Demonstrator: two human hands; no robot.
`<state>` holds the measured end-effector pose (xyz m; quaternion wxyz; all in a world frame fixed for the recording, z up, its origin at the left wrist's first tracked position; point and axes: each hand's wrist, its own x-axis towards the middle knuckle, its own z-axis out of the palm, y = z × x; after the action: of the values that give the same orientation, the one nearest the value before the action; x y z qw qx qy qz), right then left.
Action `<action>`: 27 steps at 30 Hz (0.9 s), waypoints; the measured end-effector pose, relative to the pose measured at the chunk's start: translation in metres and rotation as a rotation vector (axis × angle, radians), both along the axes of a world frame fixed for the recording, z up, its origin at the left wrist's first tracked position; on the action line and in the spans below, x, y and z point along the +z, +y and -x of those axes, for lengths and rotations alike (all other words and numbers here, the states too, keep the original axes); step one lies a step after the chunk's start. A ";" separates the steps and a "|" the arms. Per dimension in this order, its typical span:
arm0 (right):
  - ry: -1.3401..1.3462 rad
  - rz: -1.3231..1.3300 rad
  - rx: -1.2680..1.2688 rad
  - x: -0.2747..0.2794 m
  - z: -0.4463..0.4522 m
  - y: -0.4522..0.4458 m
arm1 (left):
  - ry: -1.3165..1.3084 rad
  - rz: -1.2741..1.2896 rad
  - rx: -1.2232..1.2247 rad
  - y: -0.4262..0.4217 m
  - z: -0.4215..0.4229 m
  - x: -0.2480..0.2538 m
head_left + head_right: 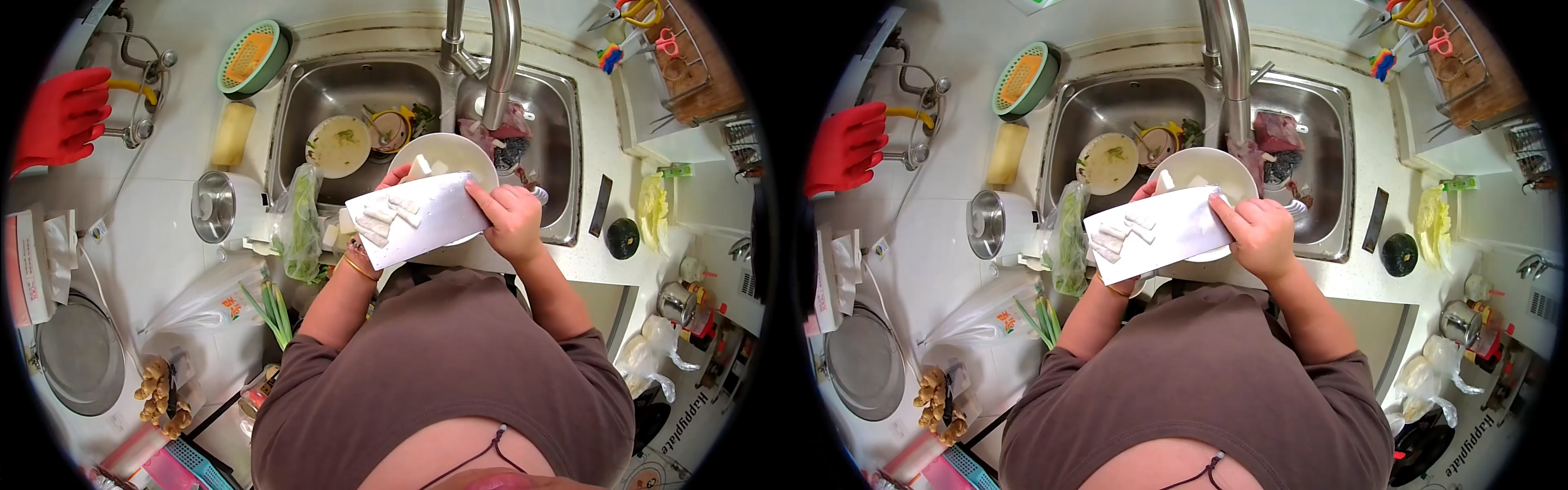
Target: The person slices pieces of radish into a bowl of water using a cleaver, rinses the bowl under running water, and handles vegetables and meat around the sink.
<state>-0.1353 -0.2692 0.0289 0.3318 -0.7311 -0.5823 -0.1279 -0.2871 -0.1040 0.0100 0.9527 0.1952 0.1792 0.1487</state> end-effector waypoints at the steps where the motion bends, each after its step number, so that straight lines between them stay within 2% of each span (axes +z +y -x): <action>1: -0.003 0.005 0.005 0.000 0.001 0.002 | 0.013 -0.010 0.003 0.000 0.001 0.000; 6: -0.009 0.007 0.032 0.000 0.000 0.007 | 0.038 -0.037 0.018 0.000 0.003 0.001; 9: -0.024 0.022 0.010 -0.001 -0.003 0.007 | -0.022 0.045 0.006 0.006 0.006 -0.015; 11: -0.017 0.024 -0.062 -0.011 -0.017 0.007 | -0.230 0.131 -0.094 0.016 0.008 -0.032; 12: -0.013 0.024 -0.097 -0.017 -0.023 0.005 | 0.042 0.141 0.012 0.010 -0.004 -0.007; 13: -0.015 0.069 -0.156 -0.022 -0.029 0.001 | -0.212 -0.059 -0.143 0.023 0.009 -0.053; 15: -0.021 0.155 -0.271 -0.027 -0.040 -0.005 | -0.212 0.044 -0.133 0.025 0.006 -0.042; 18: -0.037 0.064 -0.182 -0.019 -0.033 -0.006 | -0.001 -0.068 -0.002 0.022 -0.001 -0.028; 19: -0.049 0.024 -0.148 -0.011 -0.027 -0.006 | 0.041 0.008 -0.017 0.021 -0.007 -0.020; 21: -0.084 0.036 -0.038 0.003 -0.012 -0.003 | -0.059 0.055 -0.014 0.021 0.000 -0.025; 23: -0.060 -0.002 0.043 0.010 0.001 0.002 | 0.089 0.083 0.014 0.022 -0.016 -0.031; 27: -0.060 -0.015 0.083 0.011 0.011 0.008 | 0.164 0.045 0.035 0.015 -0.015 -0.025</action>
<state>-0.1465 -0.2610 0.0399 0.3247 -0.6997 -0.6208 -0.1401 -0.2717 -0.0890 -0.0149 0.9364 0.1820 0.2631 0.1445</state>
